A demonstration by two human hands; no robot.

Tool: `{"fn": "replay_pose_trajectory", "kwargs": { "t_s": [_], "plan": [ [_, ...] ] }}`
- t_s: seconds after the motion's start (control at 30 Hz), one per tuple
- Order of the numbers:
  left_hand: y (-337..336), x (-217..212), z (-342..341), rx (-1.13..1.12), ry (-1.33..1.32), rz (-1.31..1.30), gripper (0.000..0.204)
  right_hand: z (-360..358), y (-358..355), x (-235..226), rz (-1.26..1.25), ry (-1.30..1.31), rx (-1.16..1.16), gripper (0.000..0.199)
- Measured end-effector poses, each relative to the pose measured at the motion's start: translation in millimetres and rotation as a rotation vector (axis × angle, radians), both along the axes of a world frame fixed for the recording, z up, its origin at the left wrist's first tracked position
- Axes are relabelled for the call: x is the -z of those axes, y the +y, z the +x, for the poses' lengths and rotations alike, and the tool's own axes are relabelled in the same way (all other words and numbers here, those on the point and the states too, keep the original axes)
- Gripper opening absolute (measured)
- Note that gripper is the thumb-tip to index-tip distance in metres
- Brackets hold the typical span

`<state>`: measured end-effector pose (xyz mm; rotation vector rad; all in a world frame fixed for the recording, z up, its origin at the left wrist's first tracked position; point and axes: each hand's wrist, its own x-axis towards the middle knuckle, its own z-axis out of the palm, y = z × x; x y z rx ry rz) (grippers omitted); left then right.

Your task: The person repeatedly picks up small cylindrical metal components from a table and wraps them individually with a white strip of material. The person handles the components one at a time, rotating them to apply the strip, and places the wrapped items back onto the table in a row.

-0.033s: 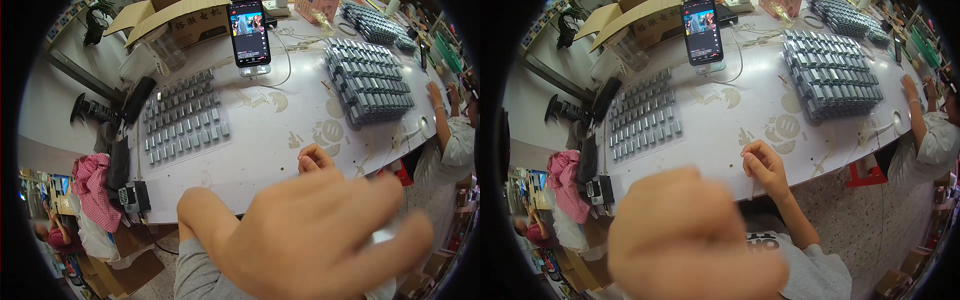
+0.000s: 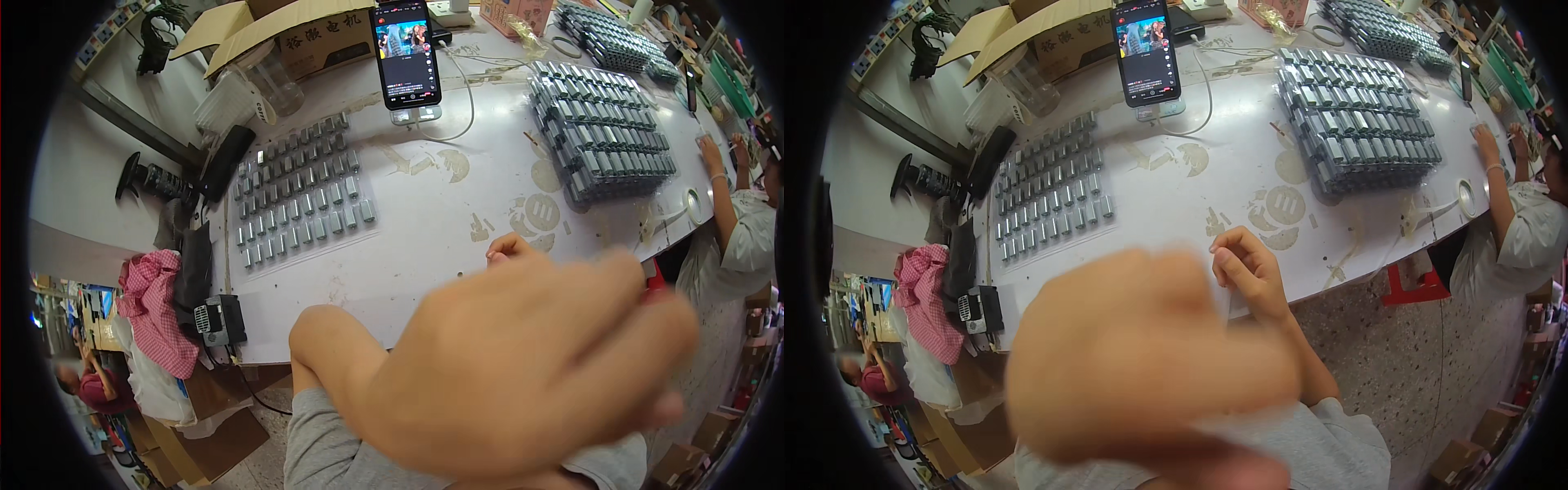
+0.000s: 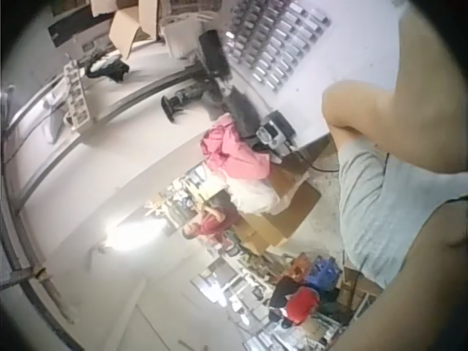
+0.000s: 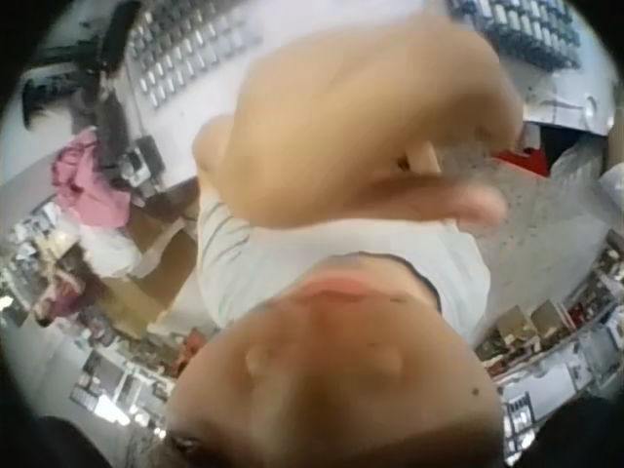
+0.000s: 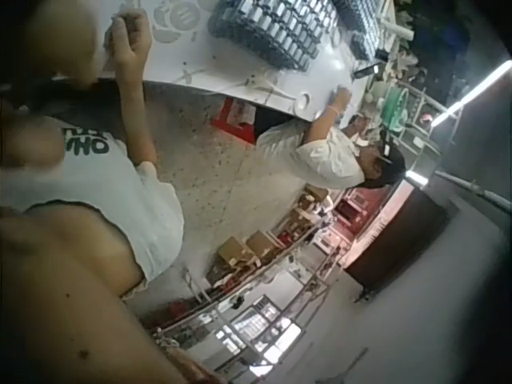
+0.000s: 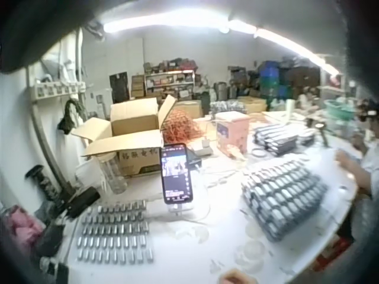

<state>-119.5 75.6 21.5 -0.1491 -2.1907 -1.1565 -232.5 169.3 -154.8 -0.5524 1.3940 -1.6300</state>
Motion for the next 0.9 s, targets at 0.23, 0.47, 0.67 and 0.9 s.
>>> {"fn": "replay_pose_trajectory", "kwargs": {
  "t_s": [0.23, 0.47, 0.67, 0.9],
  "plan": [
    [-2, 36, 6, 0.020, -0.253, -0.073, 0.060, 12, 34, -3, -0.349, -0.016, 0.004, 0.025],
    [2, 70, 53, -0.143, -0.541, 0.287, 0.048, 21, 67, -27, -0.330, 0.133, -0.108, 0.024],
    [27, 106, 38, -0.088, -0.538, 0.366, 0.046, 27, 73, -40, -0.272, 0.008, -0.159, 0.017],
    [55, 124, 16, -0.168, -0.534, 0.066, 0.043, 13, 96, -44, -0.269, 0.007, -0.181, 0.011]
  ]
}}
